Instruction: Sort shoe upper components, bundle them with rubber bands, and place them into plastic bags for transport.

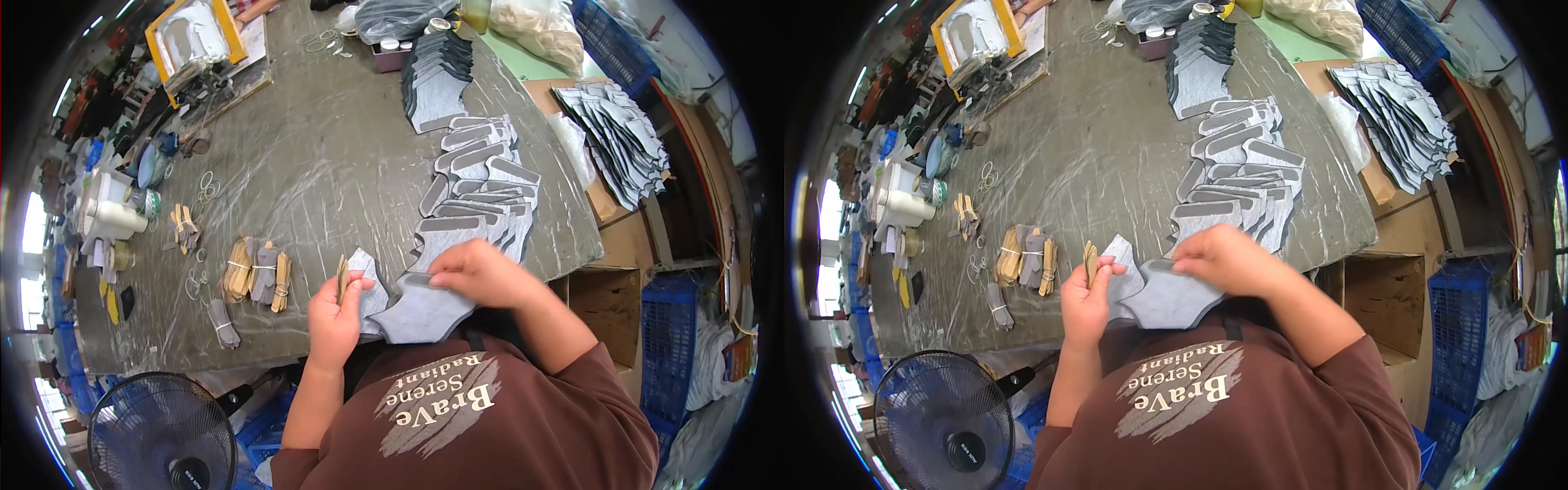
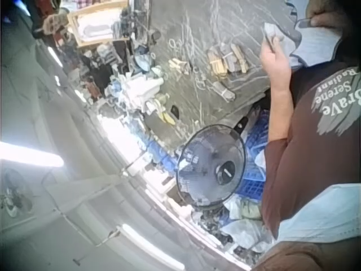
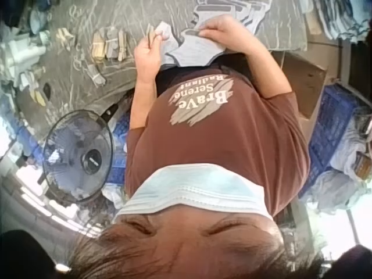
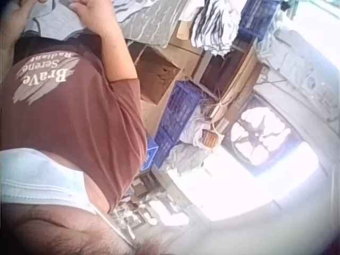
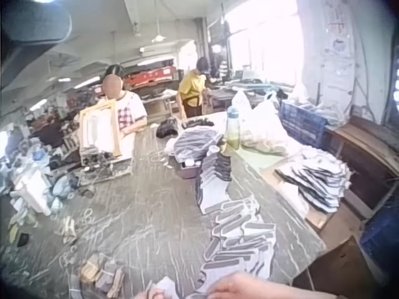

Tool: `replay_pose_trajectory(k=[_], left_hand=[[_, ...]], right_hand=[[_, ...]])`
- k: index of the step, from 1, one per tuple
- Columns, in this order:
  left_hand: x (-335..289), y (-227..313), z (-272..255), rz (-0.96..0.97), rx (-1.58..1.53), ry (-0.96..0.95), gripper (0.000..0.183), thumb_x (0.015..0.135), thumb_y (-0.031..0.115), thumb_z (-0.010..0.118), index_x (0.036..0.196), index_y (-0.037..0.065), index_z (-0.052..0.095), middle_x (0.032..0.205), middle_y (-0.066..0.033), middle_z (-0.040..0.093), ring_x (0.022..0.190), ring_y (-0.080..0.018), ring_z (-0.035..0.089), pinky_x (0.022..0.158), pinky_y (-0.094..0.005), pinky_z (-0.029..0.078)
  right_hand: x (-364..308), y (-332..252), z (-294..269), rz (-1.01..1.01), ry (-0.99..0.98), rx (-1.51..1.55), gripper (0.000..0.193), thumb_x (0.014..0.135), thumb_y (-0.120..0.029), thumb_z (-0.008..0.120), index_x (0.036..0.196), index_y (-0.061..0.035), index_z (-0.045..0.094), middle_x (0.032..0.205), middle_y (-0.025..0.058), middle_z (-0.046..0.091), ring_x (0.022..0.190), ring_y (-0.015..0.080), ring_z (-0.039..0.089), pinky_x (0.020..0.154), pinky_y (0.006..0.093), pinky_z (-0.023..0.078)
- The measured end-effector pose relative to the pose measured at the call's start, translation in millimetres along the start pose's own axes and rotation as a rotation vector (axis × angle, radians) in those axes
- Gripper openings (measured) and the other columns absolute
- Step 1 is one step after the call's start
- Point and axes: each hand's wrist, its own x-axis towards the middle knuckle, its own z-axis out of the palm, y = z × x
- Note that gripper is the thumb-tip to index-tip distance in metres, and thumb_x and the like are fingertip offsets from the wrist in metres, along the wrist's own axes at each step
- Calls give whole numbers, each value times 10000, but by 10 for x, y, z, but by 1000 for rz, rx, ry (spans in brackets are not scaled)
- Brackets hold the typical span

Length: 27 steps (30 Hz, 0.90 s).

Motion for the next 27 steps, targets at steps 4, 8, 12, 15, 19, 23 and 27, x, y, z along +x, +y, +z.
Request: replay_pose_trajectory(k=[4, 8, 12, 15, 19, 23, 27], left_hand=[[118, -217, -50, -118, 221, -207, 275, 943, 216, 510, 1001, -34, 609, 749, -57, 627, 698, -82, 536, 645, -245, 433], [67, -330, -98, -84, 16, -213, 326, 977, 264, 446, 1060, -16, 592, 663, 11, 492, 594, -61, 441, 544, -216, 366], [-8, -289, -209, -266, -371, -193, 343, 994, 271, 401, 1132, -10, 541, 674, 44, 403, 535, -18, 303, 463, -174, 245], [19, -275, -204, -237, -481, -259, 341, 992, 273, 408, 1114, -13, 547, 672, 45, 395, 534, -18, 302, 467, -174, 253], [66, -291, -186, -256, -265, -457, 298, 977, 242, 457, 1093, -14, 553, 670, 66, 406, 550, -10, 323, 477, -170, 268], [65, -306, -235, -198, -165, -527, 265, 965, 214, 476, 1077, -10, 562, 686, 65, 440, 573, -24, 371, 511, -188, 317], [100, -178, -245, -150, 45, -649, 249, 956, 175, 464, 1080, -11, 573, 724, 43, 490, 608, -41, 414, 558, -204, 354]], right_hand=[[78, 102, -452, -42, 268, -738, 192, 779, -249, 673, 828, -63, 666, 740, 105, 633, 690, 311, 606, 620, 396, 475], [-120, 149, -699, -100, 703, -538, 149, 842, -186, 608, 791, -52, 647, 725, 117, 625, 675, 312, 607, 600, 376, 469], [-1041, 901, -1060, 42, 1409, -497, 207, 914, -110, 453, 841, 6, 609, 781, 146, 616, 736, 294, 589, 700, 343, 463], [-1998, 1792, -1048, 377, 1619, -733, 234, 920, -154, 449, 873, 7, 613, 826, 162, 636, 810, 318, 603, 729, 368, 470], [-3067, 2745, -475, 1167, 905, -611, 274, 891, -259, 525, 933, -10, 631, 937, 172, 659, 940, 301, 630, 761, 404, 491], [-2792, 2447, -434, 1254, 1220, -191, 309, 888, -307, 552, 891, -9, 635, 773, 119, 653, 822, 202, 653, 727, 326, 498], [-2305, 2028, -873, 603, 1563, -558, 220, 919, -201, 550, 876, 7, 609, 705, 55, 600, 664, 154, 577, 617, 275, 459]])
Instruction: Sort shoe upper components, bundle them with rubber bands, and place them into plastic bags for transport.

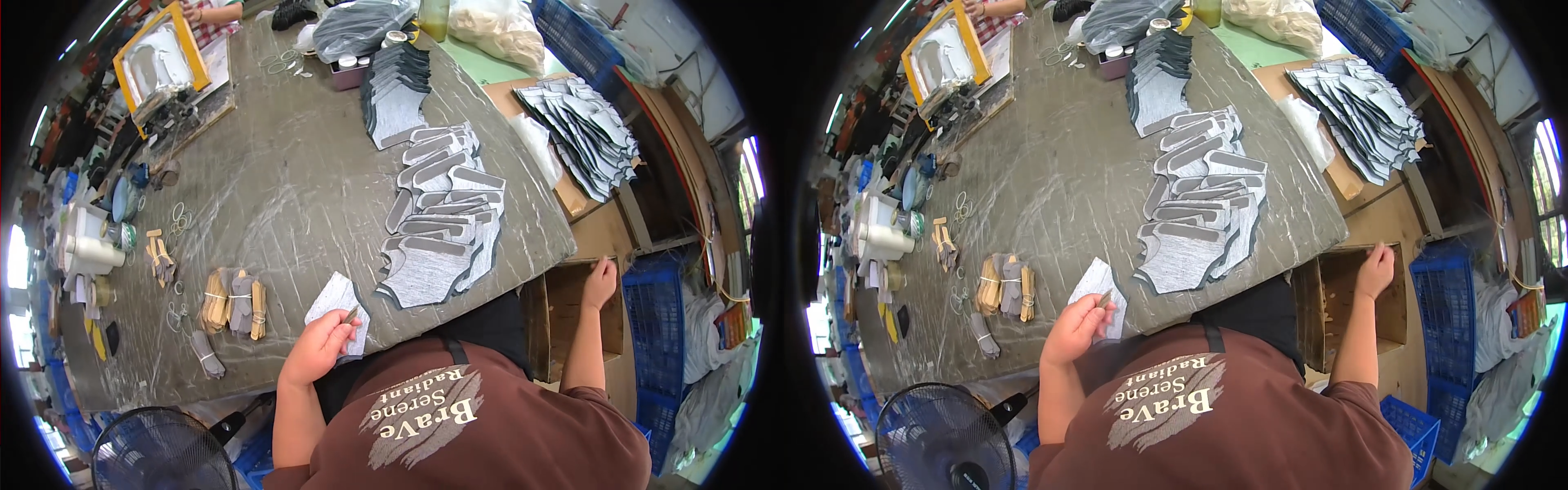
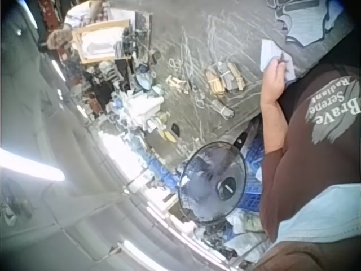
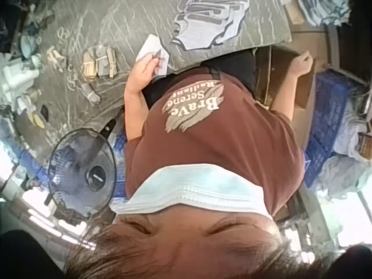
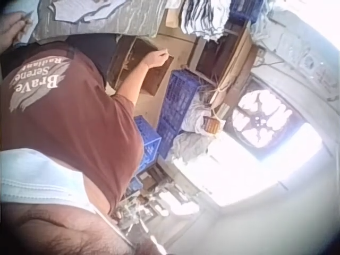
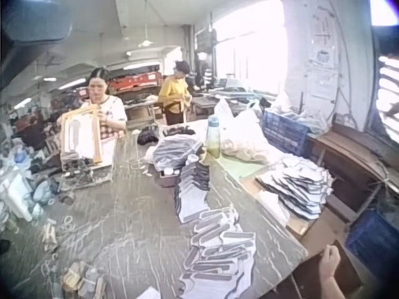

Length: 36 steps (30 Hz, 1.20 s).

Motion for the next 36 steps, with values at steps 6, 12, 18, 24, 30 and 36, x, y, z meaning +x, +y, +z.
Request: replay_pose_trajectory(k=[6, 12, 18, 24, 30, 36], left_hand=[[-64, 76, 104, 36, -372, 63, 314, 949, 122, 448, 1204, -44, 527, 820, 12, 518, 650, -49, 427, 580, -198, 368], [-73, 123, 261, 121, -369, 248, 313, 897, 44, 516, 1191, -59, 538, 857, -31, 542, 698, -84, 474, 647, -223, 416], [-124, 180, 259, 220, 13, 397, 284, 848, 33, 568, 1106, -86, 553, 912, -126, 595, 802, -199, 567, 746, -281, 451], [-116, 131, 277, 246, 33, 440, 285, 840, 34, 590, 1097, -85, 566, 955, -143, 621, 861, -204, 592, 789, -281, 456], [-140, 55, 236, 230, -34, 379, 333, 869, 44, 578, 1185, -58, 550, 1073, -48, 572, 701, -49, 487, 589, -191, 405], [-163, 46, 277, 150, -305, 341, 334, 878, 38, 566, 1194, -69, 536, 916, -40, 572, 661, -59, 480, 562, -208, 399]], right_hand=[[-686, -2370, 99, -98, -675, 902, 96, 853, -2, 574, 940, -22, 608, 844, 7, 570, 728, 90, 547, 656, 212, 446], [-1594, -3163, 209, -304, -1471, 833, 88, 807, -25, 631, 883, 12, 655, 774, 99, 641, 651, 136, 600, 600, 264, 477], [-1637, -3264, 252, -326, -1620, 768, 111, 803, -71, 647, 847, 30, 659, 729, 122, 643, 647, 169, 607, 592, 298, 476], [-1656, -3277, 277, -320, -1631, 771, 118, 806, -81, 644, 836, 33, 654, 723, 123, 639, 643, 155, 603, 589, 301, 467], [-1705, -3242, 341, -242, -1704, 827, 120, 797, -77, 645, 829, 39, 652, 697, 115, 632, 612, 142, 584, 576, 289, 462], [-1668, -3275, 336, -348, -1718, 747, 111, 793, -70, 635, 815, 37, 649, 700, 95, 634, 619, 122, 569, 584, 281, 462]])
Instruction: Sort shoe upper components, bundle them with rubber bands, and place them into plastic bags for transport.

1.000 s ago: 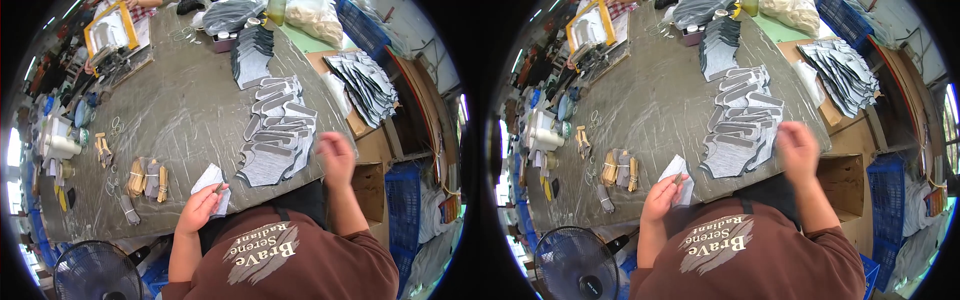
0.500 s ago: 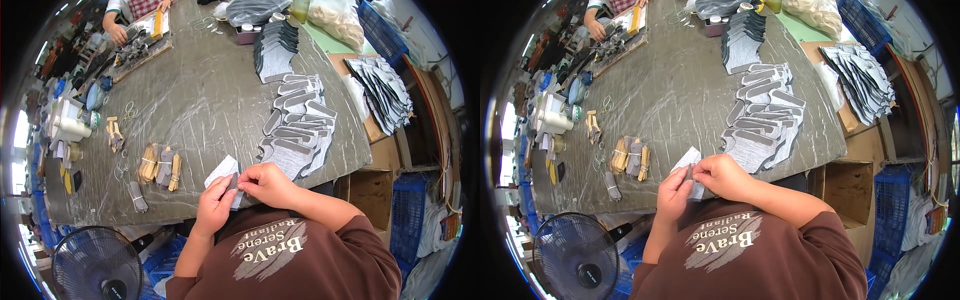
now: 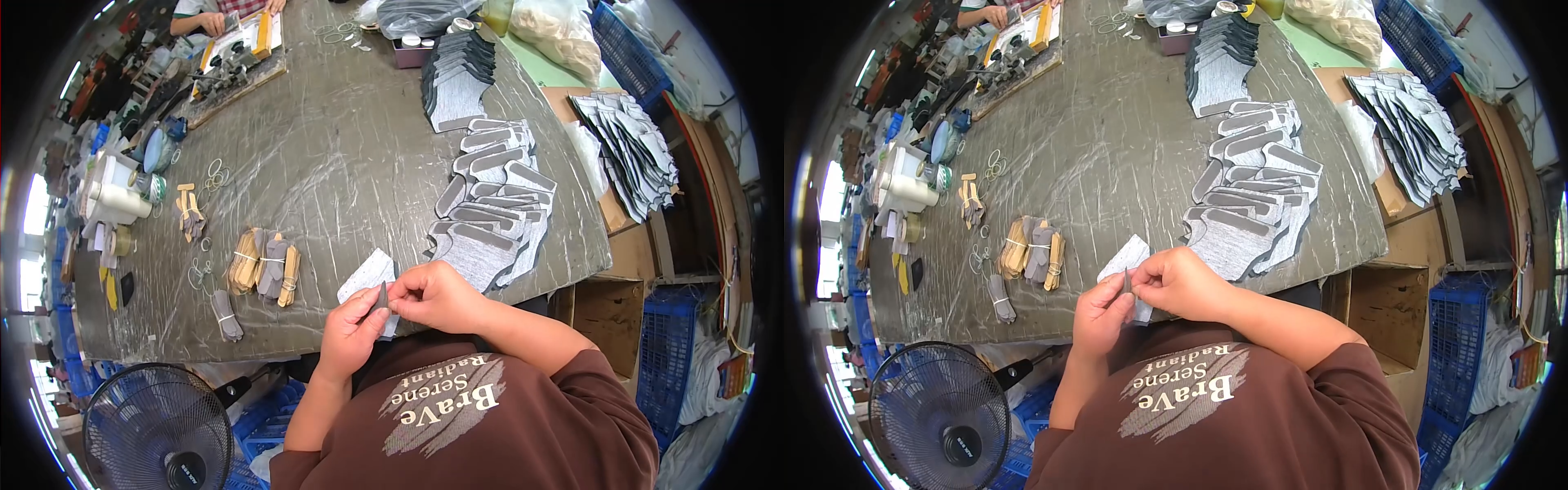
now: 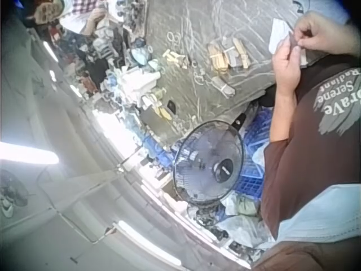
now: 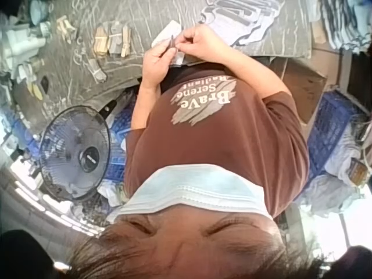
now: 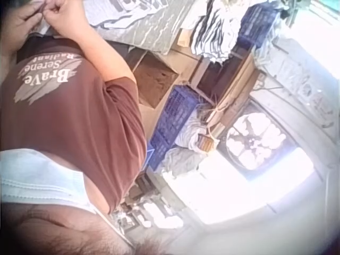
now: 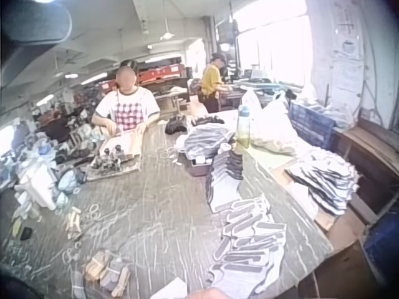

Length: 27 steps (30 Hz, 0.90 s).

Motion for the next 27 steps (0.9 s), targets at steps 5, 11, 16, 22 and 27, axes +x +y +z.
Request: replay_pose_trajectory(k=[5, 11, 16, 22, 27], left_hand=[[-7, -37, 23, -20, -196, -42, 330, 904, 70, 539, 1198, -78, 521, 856, -39, 554, 637, -79, 471, 557, -224, 395], [27, -27, 59, -48, -524, 56, 294, 950, 114, 470, 1192, -47, 513, 802, -4, 513, 608, -66, 439, 550, -194, 369], [0, 106, -55, 174, 285, 145, 180, 836, 90, 637, 1007, 43, 610, 718, 27, 501, 569, -66, 435, 499, -198, 345], [46, 129, -169, 588, 614, 66, 99, 739, 0, 669, 792, 62, 611, 722, -48, 522, 628, -158, 529, 579, -274, 432], [-112, -120, -558, -58, -51, 575, 33, 835, 21, 626, 834, 26, 594, 655, 32, 519, 495, -24, 407, 449, -193, 328]], right_hand=[[7, 97, 51, 54, -29, 334, 93, 814, -55, 614, 791, 32, 638, 747, 56, 651, 647, 129, 589, 614, 268, 475], [45, 146, 79, 57, -88, 678, 94, 879, -66, 512, 811, -9, 542, 717, 52, 589, 688, 99, 553, 596, 227, 427], [62, 268, 43, -6, -188, 339, 94, 869, -91, 488, 794, -38, 511, 730, 2, 532, 704, 104, 505, 640, 250, 416], [91, 282, 174, -24, -60, 768, 70, 843, 3, 469, 830, -42, 521, 951, 80, 566, 750, 155, 548, 738, 284, 467], [257, 124, -170, -220, 272, -290, 103, 791, 55, 485, 811, -42, 517, 883, 106, 539, 785, 213, 588, 710, 332, 512]])
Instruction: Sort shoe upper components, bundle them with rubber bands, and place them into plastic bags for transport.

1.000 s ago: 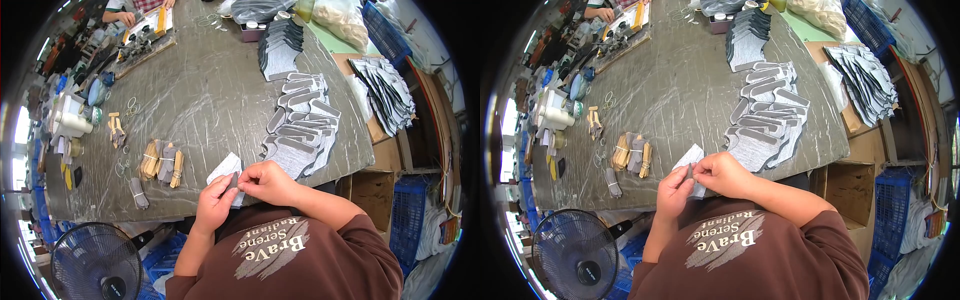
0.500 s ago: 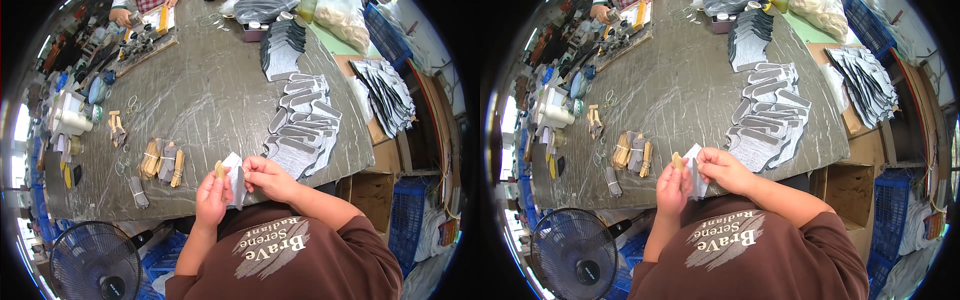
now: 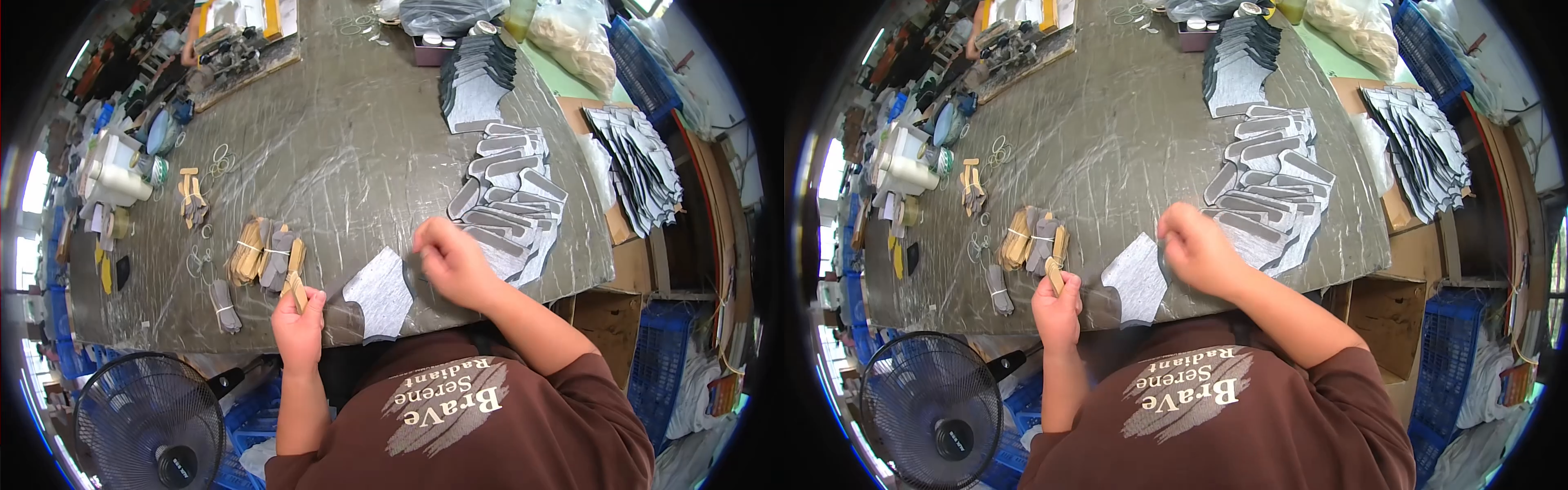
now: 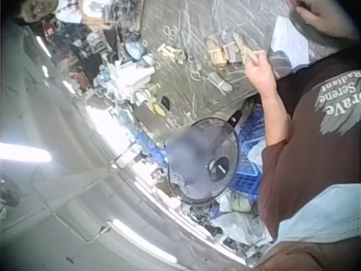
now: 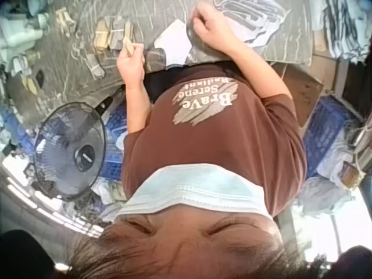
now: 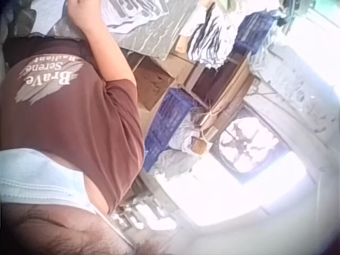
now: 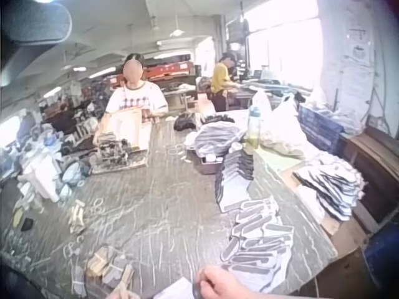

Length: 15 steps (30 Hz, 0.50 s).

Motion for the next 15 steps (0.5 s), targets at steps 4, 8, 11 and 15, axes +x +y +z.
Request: replay_pose_trajectory(k=[4, 8, 11, 15], left_hand=[[56, 102, 240, -93, -64, 24, 56, 821, 29, 640, 872, 11, 626, 616, 42, 506, 463, -22, 392, 429, -187, 312], [126, 3, 249, -143, 207, -62, 52, 802, 42, 658, 814, 3, 627, 585, 47, 504, 451, -13, 398, 409, -179, 293], [158, -71, 251, -100, 271, -80, 54, 806, 51, 655, 809, 4, 629, 580, 49, 506, 446, -11, 390, 408, -182, 292], [166, -50, 265, -183, 280, -71, 118, 784, 79, 674, 805, -36, 658, 652, 19, 569, 603, -40, 464, 547, -222, 383]], right_hand=[[-59, 135, 171, -299, -419, -740, 302, 777, -158, 591, 1058, -48, 592, 1039, 97, 545, 843, 258, 592, 697, 354, 508], [-115, 138, 234, -298, -391, -735, 283, 766, -134, 578, 1023, -19, 606, 1000, 84, 539, 791, 227, 590, 680, 348, 510], [-130, 91, 249, -344, -366, -788, 293, 743, -119, 567, 1013, -11, 604, 999, 84, 535, 777, 217, 590, 669, 339, 510], [-143, 114, 252, -357, -337, -771, 301, 723, -110, 558, 1001, -3, 600, 1033, 87, 537, 764, 205, 587, 664, 331, 511]])
